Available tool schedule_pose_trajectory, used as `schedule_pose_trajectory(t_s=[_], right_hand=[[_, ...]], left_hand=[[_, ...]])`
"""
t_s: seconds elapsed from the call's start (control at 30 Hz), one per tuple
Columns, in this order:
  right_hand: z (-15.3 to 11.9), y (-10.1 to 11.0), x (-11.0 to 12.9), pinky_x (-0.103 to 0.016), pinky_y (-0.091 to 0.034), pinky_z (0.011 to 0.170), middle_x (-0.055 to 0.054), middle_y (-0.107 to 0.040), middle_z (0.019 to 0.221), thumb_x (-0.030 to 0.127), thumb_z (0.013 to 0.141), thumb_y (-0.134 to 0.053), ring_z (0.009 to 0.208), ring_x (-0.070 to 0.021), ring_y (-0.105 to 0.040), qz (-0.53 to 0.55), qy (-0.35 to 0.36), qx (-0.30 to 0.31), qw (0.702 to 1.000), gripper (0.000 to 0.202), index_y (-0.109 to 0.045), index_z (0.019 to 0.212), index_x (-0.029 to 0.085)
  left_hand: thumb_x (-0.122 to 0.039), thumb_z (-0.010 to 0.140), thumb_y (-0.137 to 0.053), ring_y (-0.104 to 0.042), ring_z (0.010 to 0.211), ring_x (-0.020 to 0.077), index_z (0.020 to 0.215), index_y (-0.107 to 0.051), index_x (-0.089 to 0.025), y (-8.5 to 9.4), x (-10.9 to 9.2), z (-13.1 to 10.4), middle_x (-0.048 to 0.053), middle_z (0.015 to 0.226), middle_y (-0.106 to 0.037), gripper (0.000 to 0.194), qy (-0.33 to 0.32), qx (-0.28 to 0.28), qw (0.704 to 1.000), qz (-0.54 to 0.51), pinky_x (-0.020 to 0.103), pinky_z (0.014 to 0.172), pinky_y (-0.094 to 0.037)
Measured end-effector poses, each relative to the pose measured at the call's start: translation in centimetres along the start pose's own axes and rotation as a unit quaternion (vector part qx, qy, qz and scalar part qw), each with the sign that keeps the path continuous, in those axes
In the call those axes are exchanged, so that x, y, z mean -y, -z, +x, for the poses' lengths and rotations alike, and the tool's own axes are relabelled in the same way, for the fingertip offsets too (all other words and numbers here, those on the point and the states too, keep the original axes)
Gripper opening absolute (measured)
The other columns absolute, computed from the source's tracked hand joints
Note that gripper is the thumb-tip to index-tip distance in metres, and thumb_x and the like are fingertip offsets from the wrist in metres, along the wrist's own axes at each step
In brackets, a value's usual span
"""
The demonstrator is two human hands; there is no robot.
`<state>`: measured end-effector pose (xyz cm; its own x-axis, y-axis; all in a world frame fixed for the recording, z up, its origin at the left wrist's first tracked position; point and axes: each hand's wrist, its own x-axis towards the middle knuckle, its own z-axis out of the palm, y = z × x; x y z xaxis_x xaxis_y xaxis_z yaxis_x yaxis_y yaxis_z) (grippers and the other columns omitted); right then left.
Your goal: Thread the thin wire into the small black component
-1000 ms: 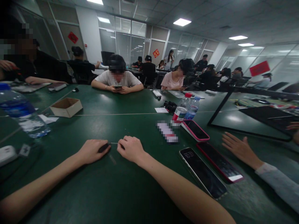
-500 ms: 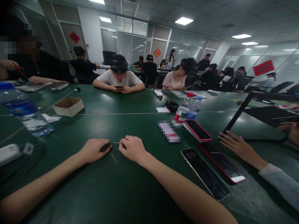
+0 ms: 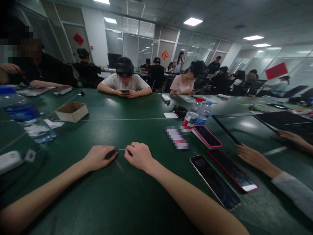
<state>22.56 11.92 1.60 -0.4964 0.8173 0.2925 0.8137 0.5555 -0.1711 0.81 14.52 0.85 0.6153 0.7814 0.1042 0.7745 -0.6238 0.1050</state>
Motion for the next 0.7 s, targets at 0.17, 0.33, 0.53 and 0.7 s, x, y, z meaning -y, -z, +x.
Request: schedule_pose_trajectory(t_s=[0.17,0.33,0.53,0.7], right_hand=[[0.01,0.24,0.08,-0.023,-0.035,0.063,-0.002,-0.060,0.083,0.030,0.095,-0.044,0.071,-0.0101,-0.050,0.001,0.002,0.002,1.000,0.025,-0.065,0.092,0.017],[-0.02,0.21,0.07,-0.023,-0.035,0.063,-0.002,-0.060,0.082,0.030,0.095,-0.044,0.070,-0.0098,-0.050,0.001,0.002,0.006,1.000,0.025,-0.065,0.093,0.017],[0.02,0.16,0.08,-0.023,-0.035,0.063,-0.002,-0.060,0.083,0.030,0.095,-0.044,0.070,-0.0097,-0.051,0.002,0.003,0.000,1.000,0.024,-0.065,0.092,0.017],[0.03,0.07,0.03,-0.023,-0.035,0.064,-0.002,-0.060,0.083,0.030,0.094,-0.045,0.071,-0.0101,-0.051,-0.001,0.004,-0.001,1.000,0.024,-0.065,0.092,0.017]], left_hand=[[-0.043,0.092,-0.035,-0.062,0.069,0.0189,0.083,-0.057,-0.020,-0.17,0.19,0.00,0.004,0.079,-0.066,0.033,0.001,0.000,1.000,-0.005,0.027,0.059,-0.040],[-0.043,0.091,-0.037,-0.062,0.069,0.0185,0.084,-0.058,-0.020,-0.05,0.14,0.03,0.005,0.079,-0.066,0.032,0.000,0.002,1.000,-0.012,0.027,0.060,-0.041],[-0.043,0.091,-0.036,-0.062,0.069,0.0183,0.083,-0.058,-0.020,0.11,-0.04,-0.01,0.005,0.079,-0.067,0.033,0.002,0.001,1.000,-0.008,0.027,0.059,-0.041],[-0.044,0.091,-0.036,-0.062,0.070,0.0192,0.082,-0.058,-0.020,-0.03,0.01,-0.02,0.005,0.079,-0.067,0.033,0.006,0.003,1.000,-0.002,0.028,0.060,-0.042]])
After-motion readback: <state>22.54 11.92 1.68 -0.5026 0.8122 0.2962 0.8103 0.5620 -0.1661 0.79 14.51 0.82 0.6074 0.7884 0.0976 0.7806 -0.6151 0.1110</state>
